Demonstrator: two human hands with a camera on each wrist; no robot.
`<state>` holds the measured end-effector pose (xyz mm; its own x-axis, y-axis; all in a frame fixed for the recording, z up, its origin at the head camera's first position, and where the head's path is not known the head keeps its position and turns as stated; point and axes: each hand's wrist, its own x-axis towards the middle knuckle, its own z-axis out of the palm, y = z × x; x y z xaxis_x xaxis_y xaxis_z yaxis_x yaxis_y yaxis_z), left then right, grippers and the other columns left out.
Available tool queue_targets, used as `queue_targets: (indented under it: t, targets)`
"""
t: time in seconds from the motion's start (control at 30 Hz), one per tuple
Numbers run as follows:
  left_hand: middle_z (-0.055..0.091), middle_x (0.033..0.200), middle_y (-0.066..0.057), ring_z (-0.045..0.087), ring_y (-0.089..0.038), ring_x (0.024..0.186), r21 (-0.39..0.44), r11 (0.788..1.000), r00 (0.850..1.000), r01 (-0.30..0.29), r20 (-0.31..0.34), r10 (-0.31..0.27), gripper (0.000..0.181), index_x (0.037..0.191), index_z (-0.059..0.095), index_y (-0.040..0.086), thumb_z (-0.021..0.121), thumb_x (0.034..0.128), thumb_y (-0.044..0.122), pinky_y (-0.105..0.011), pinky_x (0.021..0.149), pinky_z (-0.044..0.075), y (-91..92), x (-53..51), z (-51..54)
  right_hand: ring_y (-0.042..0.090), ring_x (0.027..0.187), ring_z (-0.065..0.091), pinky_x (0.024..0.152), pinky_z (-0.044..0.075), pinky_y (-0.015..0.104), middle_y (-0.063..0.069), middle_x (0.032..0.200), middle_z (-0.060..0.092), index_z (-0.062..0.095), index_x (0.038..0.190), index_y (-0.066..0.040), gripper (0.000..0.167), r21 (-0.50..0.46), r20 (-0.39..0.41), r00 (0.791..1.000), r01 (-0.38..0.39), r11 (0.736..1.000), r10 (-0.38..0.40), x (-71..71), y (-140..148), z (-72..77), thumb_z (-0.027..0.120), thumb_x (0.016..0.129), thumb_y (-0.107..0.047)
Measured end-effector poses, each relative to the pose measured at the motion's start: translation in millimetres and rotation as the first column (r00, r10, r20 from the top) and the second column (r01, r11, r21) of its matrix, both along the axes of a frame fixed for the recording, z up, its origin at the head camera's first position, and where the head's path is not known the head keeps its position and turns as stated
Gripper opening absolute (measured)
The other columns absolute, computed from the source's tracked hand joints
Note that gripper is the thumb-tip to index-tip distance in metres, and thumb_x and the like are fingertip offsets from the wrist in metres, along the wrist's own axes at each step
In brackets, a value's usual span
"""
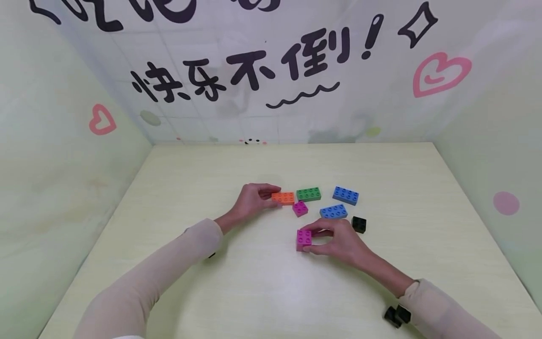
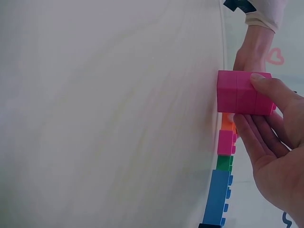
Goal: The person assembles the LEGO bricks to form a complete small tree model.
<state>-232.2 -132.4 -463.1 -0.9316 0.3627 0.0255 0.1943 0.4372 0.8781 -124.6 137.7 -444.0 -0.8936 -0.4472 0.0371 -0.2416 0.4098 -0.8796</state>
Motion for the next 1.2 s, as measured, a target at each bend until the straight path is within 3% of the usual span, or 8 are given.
queue_targets:
  t: [0.27, 0.67, 0.9, 1.07, 1.2]
  targets:
    - [0.071, 0.108, 0.006, 0.065, -0.006, 0.101, -0.059, 0.998, 0.997, 0.001, -0.079, -0.005, 0.035, 0.112, 0.075, 0.014, 0.084, 0.0783, 0.014, -0.022, 0.086, 0.052, -0.2, -0.2, -1.9, 0.013, 0.094, 0.068, 0.083, 0.056, 0.034, -0.005, 0.101, 0.071, 0.074, 0.109, -0.015, 0.039, -0.01, -0.007, 1.0, -0.007, 1.0, 0.006, -0.1, 0, -0.5, 0.089, 0.073, -0.021]
    - [0.071, 0.106, 0.008, 0.065, -0.006, 0.101, -0.073, 0.997, 0.995, -0.011, -0.105, 0.003, 0.035, 0.111, 0.076, 0.018, 0.085, 0.0772, 0.016, -0.022, 0.086, 0.052, -0.9, -0.9, -7.2, 0.013, 0.094, 0.068, 0.083, 0.055, 0.033, -0.005, 0.102, 0.07, 0.074, 0.109, -0.015, 0.039, -0.018, -0.015, 0.999, -0.031, 0.999, 0.031, -1.1, 1, -2.4, 0.088, 0.074, -0.022]
    - [0.071, 0.105, 0.009, 0.066, -0.004, 0.099, -0.044, 0.998, 0.997, -0.034, -0.077, 0.03, 0.034, 0.11, 0.076, 0.016, 0.085, 0.0777, 0.015, -0.021, 0.085, 0.052, 3.0, 3.5, -5.9, 0.011, 0.093, 0.068, 0.082, 0.056, 0.033, -0.006, 0.1, 0.07, 0.074, 0.108, -0.015, 0.039, -0.019, -0.017, 0.999, -0.029, 0.999, 0.028, 2.2, 1, -1.9, 0.089, 0.072, -0.02]
    - [0.072, 0.105, 0.006, 0.068, -0.008, 0.098, 0.058, 0.996, 0.998, -0.066, 0.005, 0.066, 0.033, 0.11, 0.076, 0.016, 0.085, 0.0778, 0.014, -0.024, 0.084, 0.053, 1.2, 7.4, 8.5, 0.008, 0.091, 0.068, 0.08, 0.056, 0.029, -0.011, 0.099, 0.069, 0.074, 0.108, -0.018, 0.04, 0.001, -0.03, 0.999, -0.033, 0.999, 0.033, -1.2, 0, -0.7, 0.09, 0.071, -0.02]
    - [0.072, 0.105, 0.003, 0.069, -0.012, 0.097, 0.121, 0.992, 0.996, -0.024, 0.085, 0.013, 0.035, 0.109, 0.076, 0.017, 0.086, 0.0762, 0.02, -0.027, 0.083, 0.054, 1.0, 18.7, 32.6, 0.011, 0.093, 0.069, 0.081, 0.056, 0.031, -0.008, 0.1, 0.07, 0.074, 0.109, -0.016, 0.041, -0.008, -0.011, 0.999, -0.032, 0.999, 0.032, -2.1, 0, -0.3, 0.089, 0.072, -0.022]
